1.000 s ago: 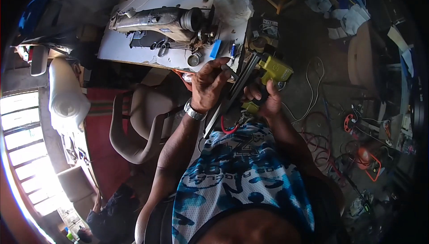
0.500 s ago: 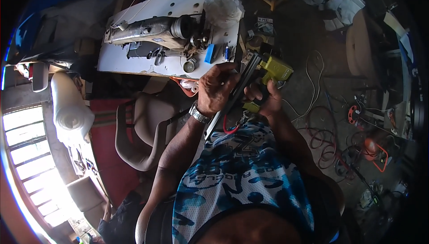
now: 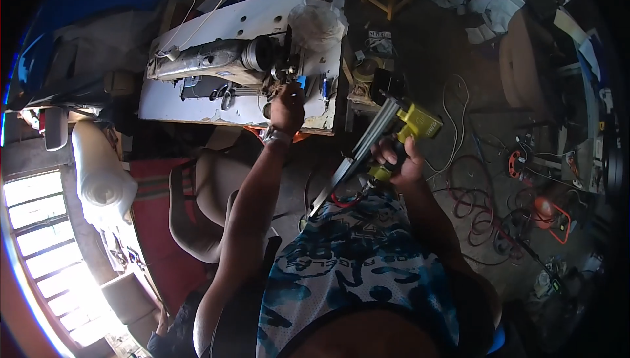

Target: Applying foam padding to a chair frame using a pneumatic staple gun and trimming excess material with scissors.

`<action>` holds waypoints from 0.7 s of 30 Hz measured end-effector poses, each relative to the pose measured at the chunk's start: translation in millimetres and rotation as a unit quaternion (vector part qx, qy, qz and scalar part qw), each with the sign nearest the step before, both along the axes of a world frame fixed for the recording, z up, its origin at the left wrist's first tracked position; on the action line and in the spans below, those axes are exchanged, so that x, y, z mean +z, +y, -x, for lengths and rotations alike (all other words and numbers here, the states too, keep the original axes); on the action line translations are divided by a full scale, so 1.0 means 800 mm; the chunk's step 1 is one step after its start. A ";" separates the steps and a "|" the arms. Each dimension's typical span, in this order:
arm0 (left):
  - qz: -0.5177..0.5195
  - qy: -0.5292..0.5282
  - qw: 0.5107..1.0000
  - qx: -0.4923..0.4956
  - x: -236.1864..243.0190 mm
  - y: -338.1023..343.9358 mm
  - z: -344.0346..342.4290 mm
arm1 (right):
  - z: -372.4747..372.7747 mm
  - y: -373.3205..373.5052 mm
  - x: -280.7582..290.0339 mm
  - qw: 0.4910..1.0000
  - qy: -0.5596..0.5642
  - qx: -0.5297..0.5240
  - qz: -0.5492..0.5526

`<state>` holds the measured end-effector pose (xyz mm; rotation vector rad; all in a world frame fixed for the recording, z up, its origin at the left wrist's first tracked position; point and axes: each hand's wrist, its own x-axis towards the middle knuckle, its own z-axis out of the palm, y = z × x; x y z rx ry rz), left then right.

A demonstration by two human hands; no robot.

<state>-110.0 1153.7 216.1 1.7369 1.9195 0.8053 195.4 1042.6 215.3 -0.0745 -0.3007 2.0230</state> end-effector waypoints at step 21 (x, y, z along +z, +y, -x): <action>0.103 -0.539 0.830 0.103 0.012 0.036 0.009 | -0.039 -0.032 0.001 0.995 -0.044 -0.086 0.015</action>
